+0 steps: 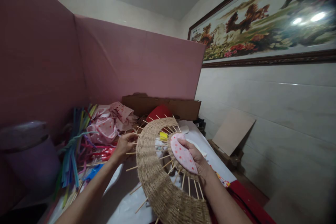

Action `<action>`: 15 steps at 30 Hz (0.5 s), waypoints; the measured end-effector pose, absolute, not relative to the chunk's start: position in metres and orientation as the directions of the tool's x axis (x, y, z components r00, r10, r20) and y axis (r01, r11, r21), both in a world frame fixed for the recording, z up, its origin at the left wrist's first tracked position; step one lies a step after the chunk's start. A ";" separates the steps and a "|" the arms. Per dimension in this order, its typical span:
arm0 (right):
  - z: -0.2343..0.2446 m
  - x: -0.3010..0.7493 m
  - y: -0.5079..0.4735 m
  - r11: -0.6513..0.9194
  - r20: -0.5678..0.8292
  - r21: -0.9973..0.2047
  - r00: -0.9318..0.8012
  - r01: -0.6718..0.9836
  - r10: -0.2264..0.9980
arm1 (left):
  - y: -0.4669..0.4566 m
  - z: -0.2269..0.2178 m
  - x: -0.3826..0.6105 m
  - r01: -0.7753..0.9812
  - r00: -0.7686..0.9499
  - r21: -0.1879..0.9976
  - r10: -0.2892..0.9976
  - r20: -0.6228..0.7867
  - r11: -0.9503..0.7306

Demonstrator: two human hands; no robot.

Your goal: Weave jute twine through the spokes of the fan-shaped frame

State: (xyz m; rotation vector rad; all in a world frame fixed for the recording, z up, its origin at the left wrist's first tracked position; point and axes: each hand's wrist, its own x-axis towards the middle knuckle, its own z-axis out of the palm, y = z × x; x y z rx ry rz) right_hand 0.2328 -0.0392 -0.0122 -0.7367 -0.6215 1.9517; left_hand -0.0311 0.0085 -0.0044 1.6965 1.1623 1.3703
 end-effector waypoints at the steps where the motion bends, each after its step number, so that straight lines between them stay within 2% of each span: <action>1: -0.012 0.232 -0.039 -0.431 -0.240 -0.679 -0.375 -0.594 0.895 | 0.008 -0.004 -0.031 0.221 0.059 0.897 0.923 0.380 -0.383; 12: -0.002 0.228 -0.039 -0.215 -0.209 -0.649 -0.100 -0.730 0.973 | 0.010 -0.010 -0.022 0.184 0.140 0.912 0.928 0.345 -0.367; 15: -0.006 0.229 -0.037 -0.091 -0.136 -0.625 -0.007 -0.775 0.991 | 0.007 -0.010 -0.017 0.192 0.176 0.914 0.928 0.328 -0.359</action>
